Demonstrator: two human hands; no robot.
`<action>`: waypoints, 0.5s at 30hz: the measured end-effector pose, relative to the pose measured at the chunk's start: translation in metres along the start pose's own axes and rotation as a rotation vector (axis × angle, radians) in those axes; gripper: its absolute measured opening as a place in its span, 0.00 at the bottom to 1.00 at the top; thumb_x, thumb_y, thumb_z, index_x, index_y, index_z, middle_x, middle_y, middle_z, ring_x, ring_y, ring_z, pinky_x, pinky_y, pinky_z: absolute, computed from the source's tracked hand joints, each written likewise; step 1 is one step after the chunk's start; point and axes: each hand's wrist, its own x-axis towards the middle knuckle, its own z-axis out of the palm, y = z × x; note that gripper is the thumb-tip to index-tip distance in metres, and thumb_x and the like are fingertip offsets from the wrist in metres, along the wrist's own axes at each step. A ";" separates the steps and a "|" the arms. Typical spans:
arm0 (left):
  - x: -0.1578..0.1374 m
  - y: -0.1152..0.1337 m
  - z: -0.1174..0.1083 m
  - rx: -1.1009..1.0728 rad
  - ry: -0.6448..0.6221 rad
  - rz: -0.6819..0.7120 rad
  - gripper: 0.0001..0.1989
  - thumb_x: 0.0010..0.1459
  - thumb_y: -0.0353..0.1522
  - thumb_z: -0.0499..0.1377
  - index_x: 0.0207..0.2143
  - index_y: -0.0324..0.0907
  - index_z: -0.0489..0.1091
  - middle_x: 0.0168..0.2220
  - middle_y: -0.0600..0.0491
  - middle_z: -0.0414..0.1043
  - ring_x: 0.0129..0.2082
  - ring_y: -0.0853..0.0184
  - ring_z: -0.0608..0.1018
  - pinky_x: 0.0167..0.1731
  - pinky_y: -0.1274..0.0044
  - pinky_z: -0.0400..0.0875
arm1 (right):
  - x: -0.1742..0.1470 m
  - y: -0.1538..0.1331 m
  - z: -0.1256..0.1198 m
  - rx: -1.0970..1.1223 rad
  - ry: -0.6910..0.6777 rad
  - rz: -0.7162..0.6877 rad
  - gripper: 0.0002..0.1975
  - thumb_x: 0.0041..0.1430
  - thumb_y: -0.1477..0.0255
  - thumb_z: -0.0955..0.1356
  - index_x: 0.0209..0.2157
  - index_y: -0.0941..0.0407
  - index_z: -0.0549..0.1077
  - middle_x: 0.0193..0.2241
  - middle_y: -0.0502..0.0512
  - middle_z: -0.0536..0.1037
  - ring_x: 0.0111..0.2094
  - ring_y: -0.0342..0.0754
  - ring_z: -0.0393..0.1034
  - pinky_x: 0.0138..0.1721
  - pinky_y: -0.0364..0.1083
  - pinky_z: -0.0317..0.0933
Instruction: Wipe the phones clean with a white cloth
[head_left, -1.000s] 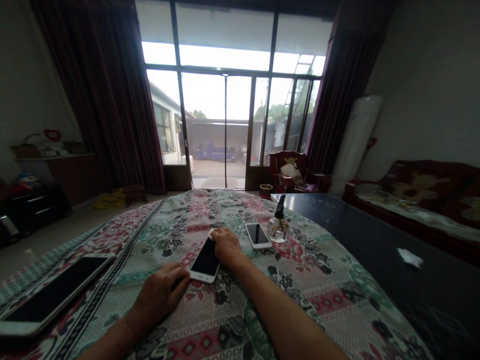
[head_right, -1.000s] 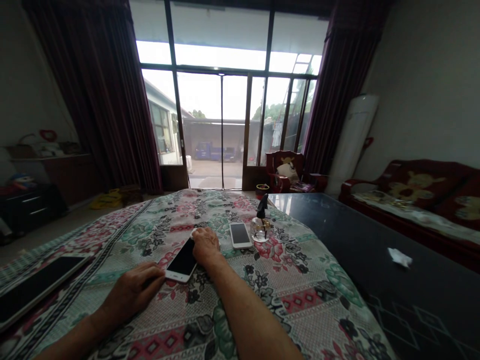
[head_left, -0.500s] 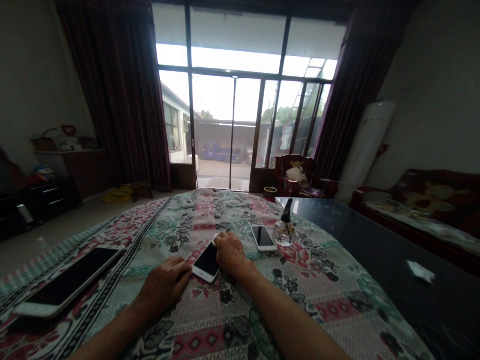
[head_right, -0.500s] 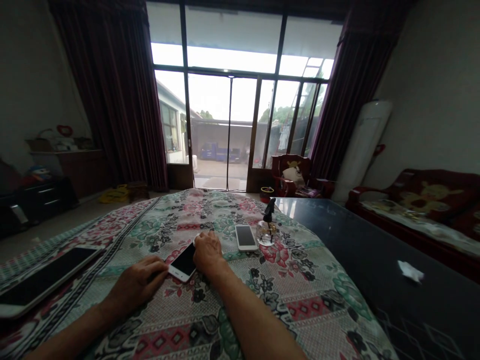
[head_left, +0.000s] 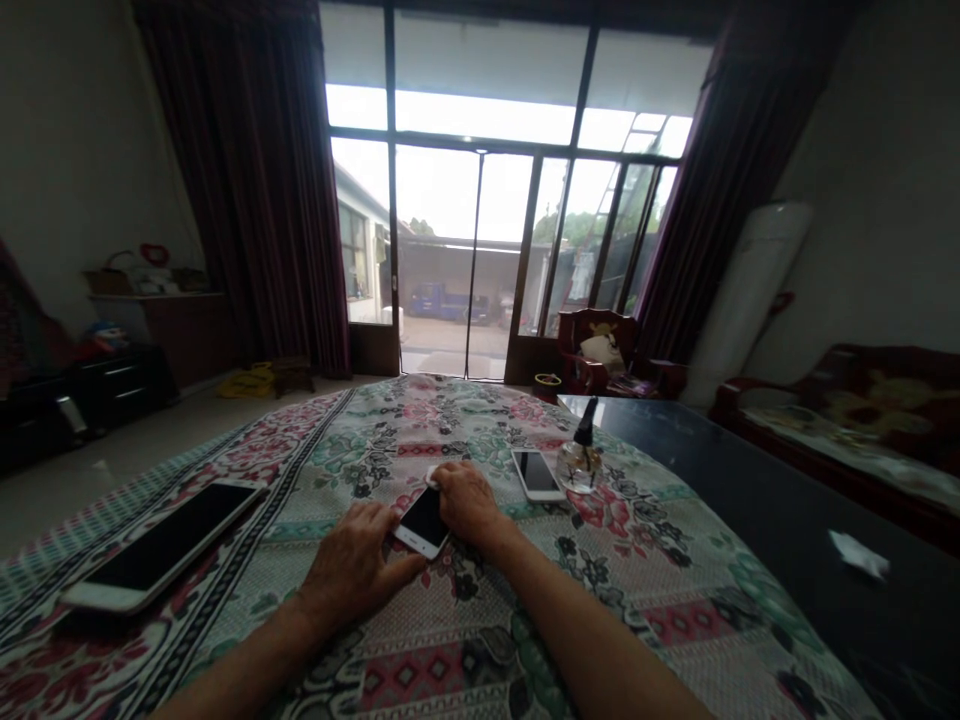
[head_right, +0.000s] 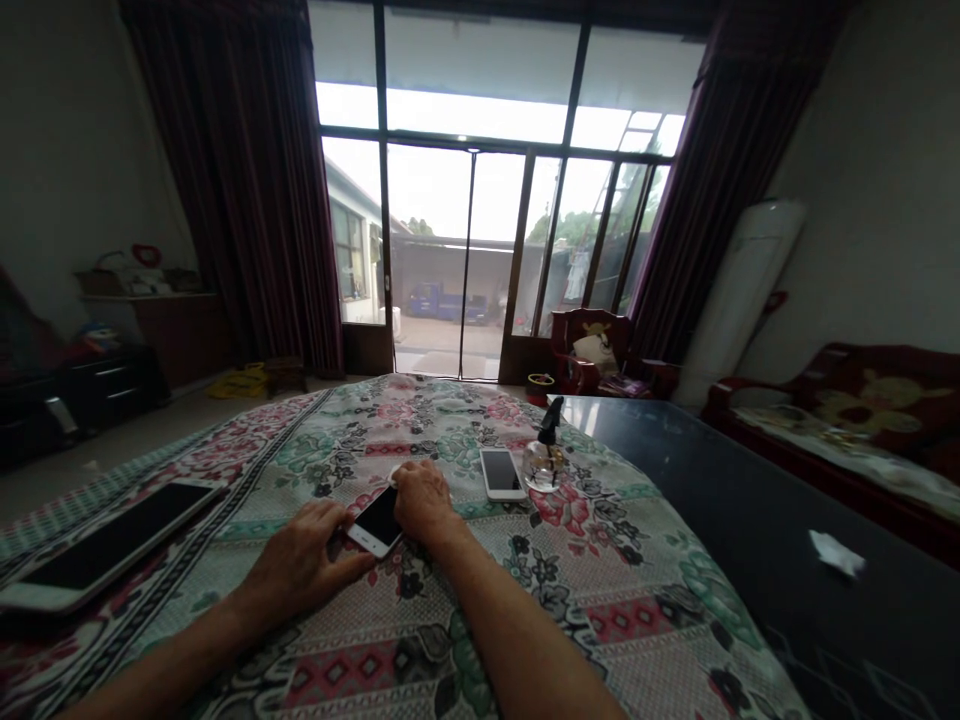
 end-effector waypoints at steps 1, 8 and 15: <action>0.000 0.001 0.001 0.011 0.003 -0.013 0.17 0.53 0.46 0.62 0.35 0.41 0.69 0.35 0.48 0.72 0.40 0.55 0.73 0.40 0.66 0.69 | 0.000 0.000 0.000 0.000 0.000 0.002 0.16 0.59 0.80 0.60 0.42 0.56 0.76 0.43 0.58 0.78 0.45 0.50 0.67 0.48 0.46 0.55; 0.000 0.006 0.003 0.024 0.046 -0.016 0.17 0.52 0.46 0.62 0.33 0.42 0.68 0.33 0.48 0.72 0.38 0.56 0.73 0.39 0.67 0.68 | 0.005 0.004 0.003 -0.013 -0.010 0.022 0.17 0.60 0.79 0.60 0.45 0.55 0.76 0.44 0.58 0.78 0.47 0.50 0.67 0.49 0.45 0.55; -0.001 0.013 0.002 0.035 0.043 -0.072 0.21 0.50 0.49 0.62 0.34 0.41 0.68 0.34 0.46 0.72 0.38 0.55 0.73 0.38 0.66 0.68 | 0.008 0.018 0.006 -0.040 0.027 0.095 0.17 0.59 0.80 0.60 0.44 0.54 0.76 0.45 0.57 0.77 0.48 0.51 0.66 0.47 0.45 0.56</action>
